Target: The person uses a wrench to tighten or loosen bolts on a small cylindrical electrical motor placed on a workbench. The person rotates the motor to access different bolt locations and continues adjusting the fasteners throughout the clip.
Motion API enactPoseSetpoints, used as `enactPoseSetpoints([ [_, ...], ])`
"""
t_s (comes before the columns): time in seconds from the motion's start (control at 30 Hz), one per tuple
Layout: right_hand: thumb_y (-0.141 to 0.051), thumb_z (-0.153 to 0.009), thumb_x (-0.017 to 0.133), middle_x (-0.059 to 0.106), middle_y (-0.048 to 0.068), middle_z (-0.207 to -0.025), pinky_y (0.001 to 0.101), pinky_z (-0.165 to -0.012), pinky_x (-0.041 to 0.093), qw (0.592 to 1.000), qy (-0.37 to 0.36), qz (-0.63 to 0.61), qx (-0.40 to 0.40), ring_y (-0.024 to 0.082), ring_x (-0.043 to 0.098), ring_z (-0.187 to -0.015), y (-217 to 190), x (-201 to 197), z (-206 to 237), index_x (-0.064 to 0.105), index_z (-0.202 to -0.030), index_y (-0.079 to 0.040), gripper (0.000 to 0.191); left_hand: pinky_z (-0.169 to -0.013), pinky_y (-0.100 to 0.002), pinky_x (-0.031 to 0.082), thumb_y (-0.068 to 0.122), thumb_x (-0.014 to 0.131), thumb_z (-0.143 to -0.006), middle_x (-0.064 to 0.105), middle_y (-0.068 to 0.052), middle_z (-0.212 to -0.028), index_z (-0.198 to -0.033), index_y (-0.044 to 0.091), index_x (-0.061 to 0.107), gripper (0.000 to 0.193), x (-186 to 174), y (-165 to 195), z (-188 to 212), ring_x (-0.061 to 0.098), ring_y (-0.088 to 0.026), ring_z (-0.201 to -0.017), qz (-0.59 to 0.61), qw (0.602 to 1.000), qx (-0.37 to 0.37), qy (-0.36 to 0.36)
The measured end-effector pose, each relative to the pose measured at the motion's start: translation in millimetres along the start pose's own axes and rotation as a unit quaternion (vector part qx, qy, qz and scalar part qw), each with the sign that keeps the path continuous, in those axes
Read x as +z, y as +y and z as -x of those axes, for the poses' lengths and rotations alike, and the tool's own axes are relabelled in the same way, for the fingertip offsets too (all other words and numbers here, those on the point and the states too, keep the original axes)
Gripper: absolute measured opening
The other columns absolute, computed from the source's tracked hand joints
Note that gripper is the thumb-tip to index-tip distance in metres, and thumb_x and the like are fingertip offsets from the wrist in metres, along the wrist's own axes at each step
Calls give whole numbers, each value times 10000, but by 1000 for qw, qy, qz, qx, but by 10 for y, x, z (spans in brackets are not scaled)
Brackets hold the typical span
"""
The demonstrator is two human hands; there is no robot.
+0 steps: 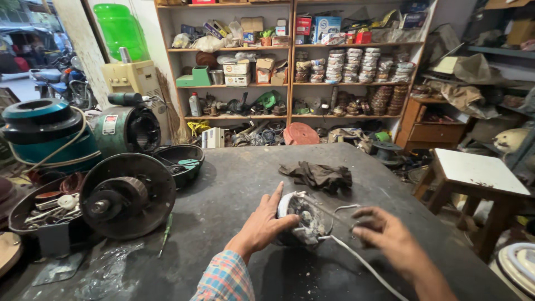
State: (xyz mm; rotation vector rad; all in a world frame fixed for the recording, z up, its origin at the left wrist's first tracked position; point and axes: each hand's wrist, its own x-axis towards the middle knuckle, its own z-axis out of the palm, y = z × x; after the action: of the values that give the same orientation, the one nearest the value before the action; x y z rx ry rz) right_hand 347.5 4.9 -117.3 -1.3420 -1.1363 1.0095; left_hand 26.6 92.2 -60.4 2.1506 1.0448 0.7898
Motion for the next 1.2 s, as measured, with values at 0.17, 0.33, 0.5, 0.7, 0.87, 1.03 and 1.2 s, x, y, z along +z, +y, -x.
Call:
enactPoseSetpoints([
  [0.17,-89,-897,690,722,84,-1018,365,-789,598,974,65,-217,-19,199,698,-900,-141,-220,-707,633,-1166,-51,278,-1006,-464,466,516,692,-702,496,-233,-1346,-1633,125,188,1129,-31,265,93,592,-448,-1163,-55,998,31,-32],
  [0.33,-148,-916,721,720,-8,-1045,297,-775,556,974,58,-194,-99,122,664,-879,-1181,157,-915,672,-1227,-70,325,-918,-504,515,522,661,-673,507,-255,-1276,-1648,103,169,1170,69,517,94,636,-480,-1018,-165,982,58,-65],
  [0.5,-93,-832,769,763,51,-867,291,-639,551,895,-104,252,-352,129,683,-730,-1966,810,-71,755,-1066,-50,238,-925,-507,517,534,691,-685,378,-308,-1424,-1639,60,151,1195,71,462,37,629,-497,-1039,-165,983,66,-53],
  [0.7,-201,-953,611,647,117,-781,424,-614,531,685,-332,533,-370,276,710,-757,-1010,1212,914,547,-1005,-125,113,-897,-518,511,594,673,-676,512,-239,-1286,-1621,50,204,1187,81,395,38,636,-472,-1036,-152,984,74,-63],
  [0.87,-220,-997,604,700,44,-903,285,-820,562,851,-320,410,-77,151,769,-914,-7,533,845,652,-1183,-207,192,-911,-504,523,575,687,-650,515,-266,-1273,-1622,26,216,1211,97,427,41,638,-473,-1047,-152,984,71,-57],
  [1.03,-94,-934,643,681,56,-1132,222,-893,595,795,-290,382,-370,116,757,-1051,586,101,644,694,-1025,-131,111,-940,-501,518,582,692,-636,511,-268,-1314,-1624,52,220,1216,120,419,-27,637,-471,-1081,-155,985,42,-68],
  [1.2,-52,-823,734,598,19,-1078,250,-803,611,883,-158,397,-193,110,667,-948,588,-28,498,758,-988,-141,190,-1040,-440,458,541,722,-681,479,-236,-1370,-1630,76,194,1181,19,111,-54,573,-433,-1212,-42,997,30,-56],
])
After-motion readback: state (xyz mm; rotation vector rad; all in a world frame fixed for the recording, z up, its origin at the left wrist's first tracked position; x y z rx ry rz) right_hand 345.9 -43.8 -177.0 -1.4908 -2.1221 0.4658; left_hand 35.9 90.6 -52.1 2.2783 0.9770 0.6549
